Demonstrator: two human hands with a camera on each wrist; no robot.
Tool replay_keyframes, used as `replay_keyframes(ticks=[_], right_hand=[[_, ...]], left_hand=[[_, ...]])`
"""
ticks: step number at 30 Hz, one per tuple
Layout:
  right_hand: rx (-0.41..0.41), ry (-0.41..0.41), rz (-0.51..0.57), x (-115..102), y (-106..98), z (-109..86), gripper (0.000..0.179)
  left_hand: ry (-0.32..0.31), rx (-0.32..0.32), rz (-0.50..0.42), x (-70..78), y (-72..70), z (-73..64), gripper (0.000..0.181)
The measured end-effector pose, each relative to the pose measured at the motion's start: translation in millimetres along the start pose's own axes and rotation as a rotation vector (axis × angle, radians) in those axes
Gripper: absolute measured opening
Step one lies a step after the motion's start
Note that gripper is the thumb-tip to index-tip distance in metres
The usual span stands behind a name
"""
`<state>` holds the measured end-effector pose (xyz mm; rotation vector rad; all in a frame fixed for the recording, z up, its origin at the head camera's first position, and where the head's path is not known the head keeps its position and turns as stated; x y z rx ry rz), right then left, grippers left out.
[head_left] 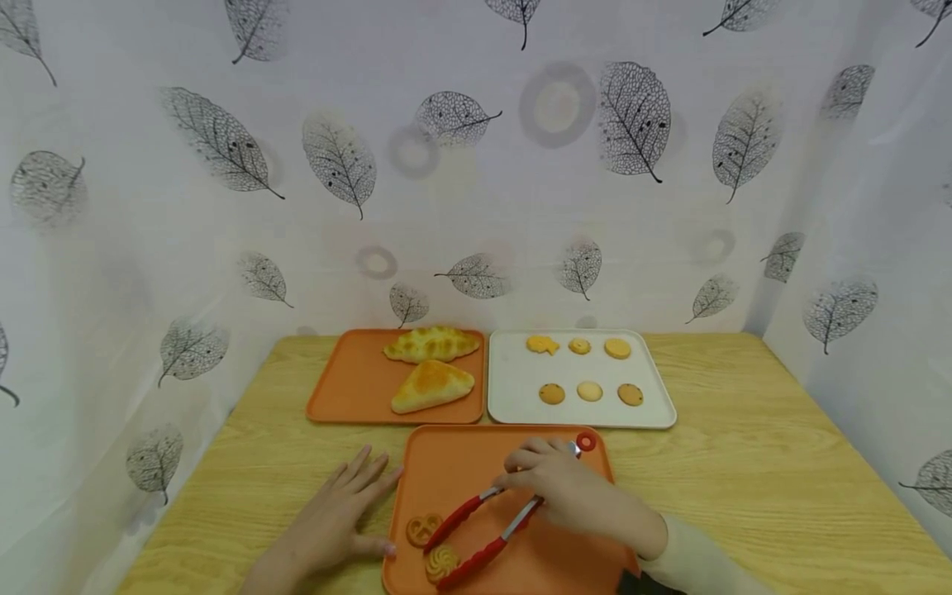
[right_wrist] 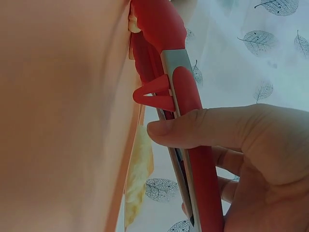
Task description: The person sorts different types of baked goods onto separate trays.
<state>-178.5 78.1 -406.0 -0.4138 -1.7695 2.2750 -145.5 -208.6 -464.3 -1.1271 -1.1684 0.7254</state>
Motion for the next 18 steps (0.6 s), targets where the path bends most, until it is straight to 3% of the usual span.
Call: replay_keyframes(ticks=[10,18], right_hand=[[0.060,-0.004,0.040,10,-2,-2.8,0.055],[0.146,0.013,-0.025,23,-19,-8.4,0.055]], left_hand=[[0.004,-0.012,-0.007,1.3,-0.1,-0.4,0.097],[-0.007,-0.011,-0.013,0.2,-0.5,0.5,0.098]])
Point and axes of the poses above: each hand's wrist, its own z-axis towards the middle knuckle, its own y-axis out of the palm, x = y × z, the point moved 5 cm from there along z, towards the middle knuckle, and after that the axes turned 10 degrees about -y, right-handed, at the moved point
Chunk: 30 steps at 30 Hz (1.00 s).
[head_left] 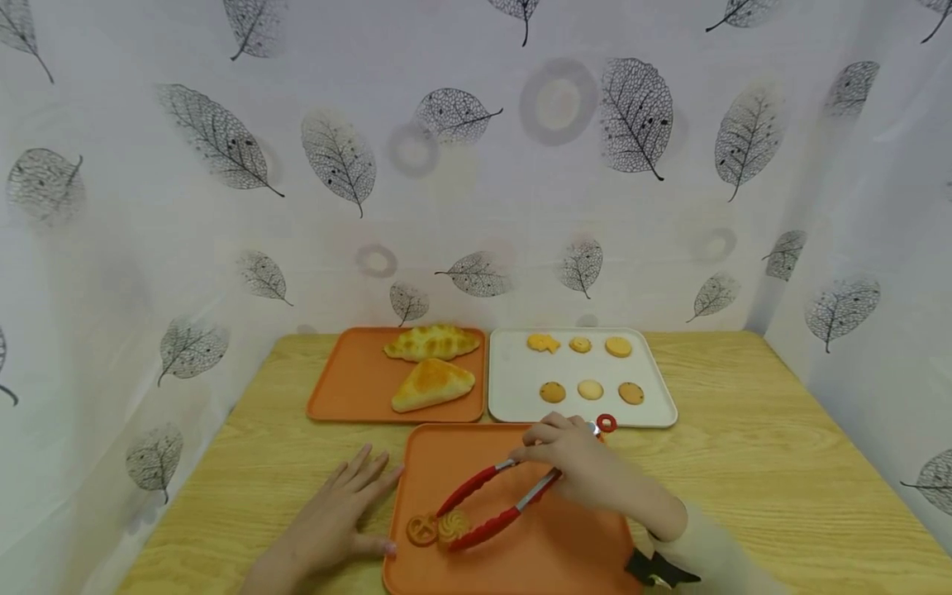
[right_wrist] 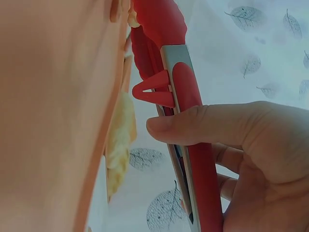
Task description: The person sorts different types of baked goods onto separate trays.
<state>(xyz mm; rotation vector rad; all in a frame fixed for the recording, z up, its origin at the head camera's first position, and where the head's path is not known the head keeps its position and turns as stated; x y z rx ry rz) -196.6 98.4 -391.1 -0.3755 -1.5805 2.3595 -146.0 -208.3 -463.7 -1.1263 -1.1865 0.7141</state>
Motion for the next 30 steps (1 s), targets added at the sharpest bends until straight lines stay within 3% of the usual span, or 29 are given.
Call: replay_keyframes(ticks=[17,24,30], right_hand=[[0.101,0.113,-0.091,43,-38,-13.5,0.059],[0.131,0.187,-0.124,61,-46,-23.2,0.058],[0.209,0.207,-0.203,76,-48,-27.6,0.060]], left_hand=[[0.001,0.010,0.012,-2.6,2.2,1.0,0.098],[0.023,0.027,0.020,-2.2,2.7,1.2,0.097],[0.048,0.062,0.026,-0.4,1.5,0.8,0.095]])
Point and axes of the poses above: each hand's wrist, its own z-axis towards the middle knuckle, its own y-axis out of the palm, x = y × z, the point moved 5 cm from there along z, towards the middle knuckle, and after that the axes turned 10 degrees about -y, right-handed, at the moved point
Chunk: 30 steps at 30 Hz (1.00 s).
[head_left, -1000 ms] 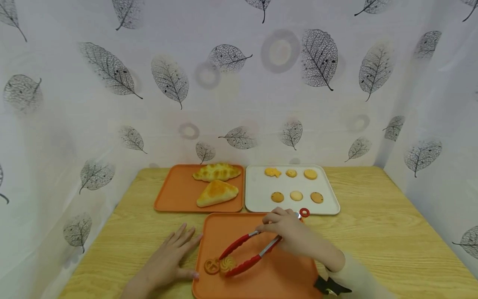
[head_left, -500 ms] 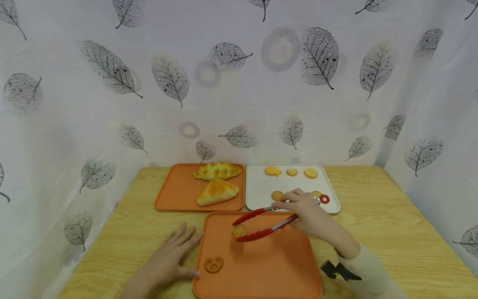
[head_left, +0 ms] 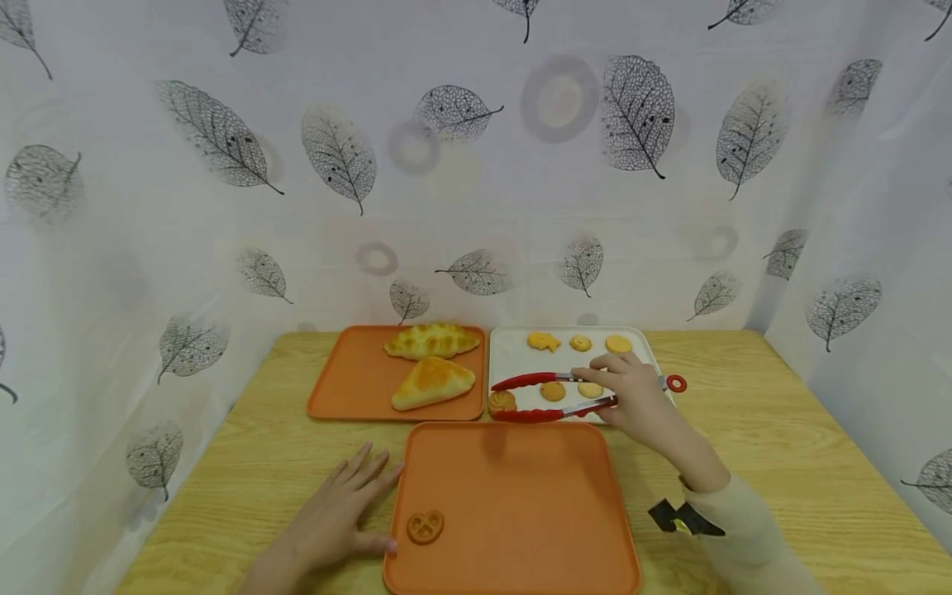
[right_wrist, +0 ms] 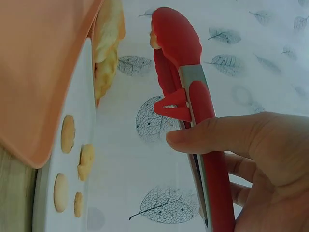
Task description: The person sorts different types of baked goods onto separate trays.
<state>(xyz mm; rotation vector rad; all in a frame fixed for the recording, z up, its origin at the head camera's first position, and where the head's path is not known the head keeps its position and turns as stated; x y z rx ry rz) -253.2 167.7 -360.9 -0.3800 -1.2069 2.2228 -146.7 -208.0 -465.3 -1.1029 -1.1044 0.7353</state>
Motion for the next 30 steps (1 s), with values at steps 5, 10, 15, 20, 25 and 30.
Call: replay_keyframes(ticks=[5,10,15,20,25,30], right_hand=[[0.002,0.065,-0.011,13,6,0.2,0.056],[-0.041,0.160,-0.002,25,15,4.7,0.054],[-0.058,0.225,0.017,39,26,14.0,0.053],[-0.088,0.284,0.024,51,39,23.1,0.052],[-0.152,0.340,0.010,61,49,32.5,0.053],[-0.194,0.373,-0.012,71,58,41.3,0.052]], left_hand=[[-0.012,-0.024,-0.003,-1.8,0.0,-0.1,0.096],[-0.024,-0.047,-0.005,-2.7,-0.6,-0.2,0.097],[-0.026,-0.049,0.001,-2.5,-0.3,-0.2,0.098],[-0.028,-0.047,0.003,-2.4,0.2,-0.3,0.098],[-0.024,-0.038,0.010,-2.2,0.3,0.1,0.098],[-0.016,-0.028,0.007,-1.2,-0.4,0.0,0.097]])
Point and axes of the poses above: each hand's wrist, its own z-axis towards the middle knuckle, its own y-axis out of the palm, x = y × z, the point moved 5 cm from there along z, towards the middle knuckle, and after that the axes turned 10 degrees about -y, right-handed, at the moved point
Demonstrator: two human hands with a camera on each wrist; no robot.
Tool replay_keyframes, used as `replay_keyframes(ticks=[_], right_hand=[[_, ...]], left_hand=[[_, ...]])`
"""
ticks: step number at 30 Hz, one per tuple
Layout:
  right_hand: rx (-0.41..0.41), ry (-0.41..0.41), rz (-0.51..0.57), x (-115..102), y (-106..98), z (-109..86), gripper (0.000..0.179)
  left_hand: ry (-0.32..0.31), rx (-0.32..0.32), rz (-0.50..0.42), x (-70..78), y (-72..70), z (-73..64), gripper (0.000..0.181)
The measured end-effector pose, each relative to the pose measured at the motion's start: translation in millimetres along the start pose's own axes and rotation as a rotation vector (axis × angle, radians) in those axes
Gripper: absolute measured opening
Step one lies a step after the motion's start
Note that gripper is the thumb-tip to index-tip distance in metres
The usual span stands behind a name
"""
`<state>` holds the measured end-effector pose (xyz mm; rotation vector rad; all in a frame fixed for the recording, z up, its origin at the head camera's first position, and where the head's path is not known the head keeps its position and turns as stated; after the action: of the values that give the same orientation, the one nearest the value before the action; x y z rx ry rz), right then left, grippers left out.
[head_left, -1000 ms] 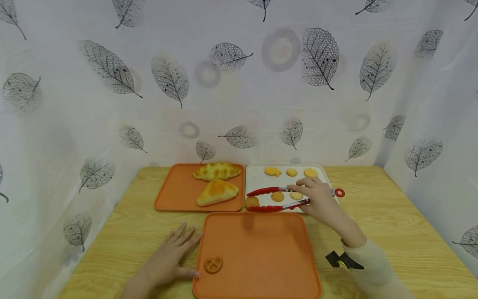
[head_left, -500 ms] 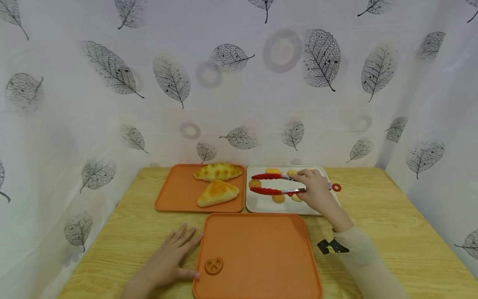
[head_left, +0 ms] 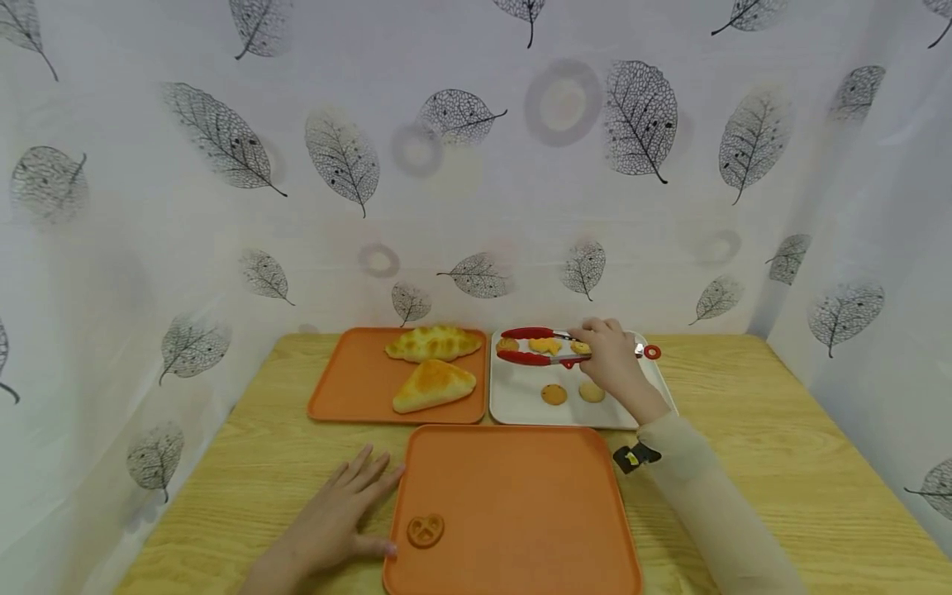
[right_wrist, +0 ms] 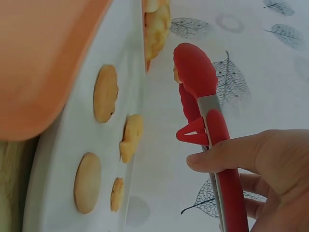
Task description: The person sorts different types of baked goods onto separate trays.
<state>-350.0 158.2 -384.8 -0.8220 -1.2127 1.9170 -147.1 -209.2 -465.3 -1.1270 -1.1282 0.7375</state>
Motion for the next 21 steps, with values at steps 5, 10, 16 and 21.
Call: replay_keyframes(ticks=[5,10,16,21], right_hand=[[-0.044,0.028,-0.013,6,8,10.0,0.053],[-0.086,0.057,0.007,12,19,17.5,0.053],[-0.121,0.071,-0.009,18,32,25.8,0.051],[-0.131,0.069,-0.032,17,36,29.9,0.049]], left_hand=[[0.009,0.011,0.002,1.5,-0.1,-0.6,0.096],[-0.005,-0.008,-0.016,0.3,1.4,-1.1,0.096],[0.015,0.004,-0.001,1.4,0.9,-1.3,0.096],[0.014,0.003,-0.015,1.8,-0.6,-1.0,0.095]])
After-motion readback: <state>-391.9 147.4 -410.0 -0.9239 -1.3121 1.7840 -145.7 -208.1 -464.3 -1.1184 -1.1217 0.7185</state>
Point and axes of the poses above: each hand's wrist, its own z-axis towards the middle knuckle, its own y-axis out of the palm, x = y × z, the point moved 5 cm from there along z, towards the middle knuckle, and after that the axes turned 10 degrees about -y, right-handed, at the moved point
